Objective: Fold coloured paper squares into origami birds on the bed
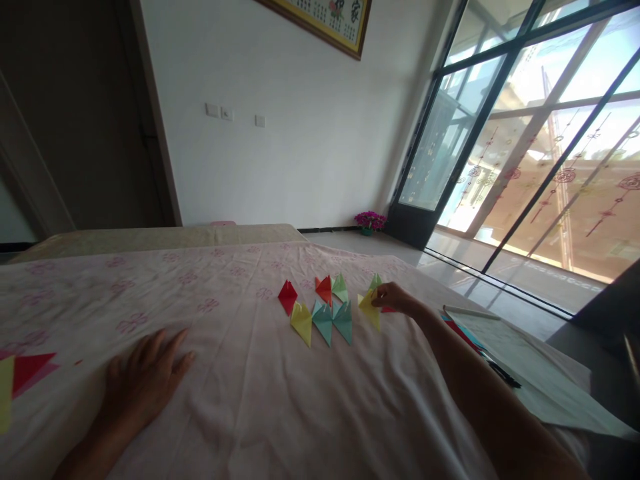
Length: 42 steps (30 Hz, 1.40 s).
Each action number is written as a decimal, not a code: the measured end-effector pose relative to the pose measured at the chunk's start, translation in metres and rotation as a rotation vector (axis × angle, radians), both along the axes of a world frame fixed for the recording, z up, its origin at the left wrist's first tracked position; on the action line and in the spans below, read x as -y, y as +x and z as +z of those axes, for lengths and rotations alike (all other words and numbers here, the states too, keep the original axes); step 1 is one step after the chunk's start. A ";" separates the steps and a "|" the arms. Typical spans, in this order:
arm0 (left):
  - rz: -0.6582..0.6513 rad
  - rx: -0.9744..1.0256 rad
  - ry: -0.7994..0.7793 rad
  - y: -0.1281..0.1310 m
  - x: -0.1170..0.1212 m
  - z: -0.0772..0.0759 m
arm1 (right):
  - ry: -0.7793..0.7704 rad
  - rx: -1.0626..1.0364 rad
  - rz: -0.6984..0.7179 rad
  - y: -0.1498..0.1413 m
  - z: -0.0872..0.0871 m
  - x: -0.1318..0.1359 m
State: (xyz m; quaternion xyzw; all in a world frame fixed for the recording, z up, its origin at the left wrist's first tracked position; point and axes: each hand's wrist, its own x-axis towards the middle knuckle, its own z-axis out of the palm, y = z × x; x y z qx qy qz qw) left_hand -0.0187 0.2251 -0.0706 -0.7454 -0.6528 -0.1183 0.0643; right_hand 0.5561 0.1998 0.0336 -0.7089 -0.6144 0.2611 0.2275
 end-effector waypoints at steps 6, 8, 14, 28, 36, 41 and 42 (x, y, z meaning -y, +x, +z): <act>-0.008 0.044 -0.004 0.001 -0.001 0.001 | 0.247 0.004 -0.002 -0.016 0.038 -0.041; -0.005 0.040 0.002 0.002 0.000 0.003 | 0.294 0.001 0.041 -0.033 0.043 -0.063; 0.002 0.043 -0.022 0.004 0.003 0.007 | 0.303 0.090 0.127 -0.097 0.033 -0.121; 0.016 0.027 -0.028 0.004 0.003 0.007 | 0.050 0.521 0.134 -0.136 0.012 -0.135; 0.023 0.013 -0.038 0.007 0.005 0.012 | 0.022 0.539 0.205 -0.145 0.014 -0.128; 0.030 0.014 -0.045 0.009 0.007 0.015 | 0.068 0.464 0.249 -0.146 0.021 -0.127; 0.030 0.016 -0.046 0.009 0.007 0.016 | 0.085 0.443 0.254 -0.145 0.022 -0.128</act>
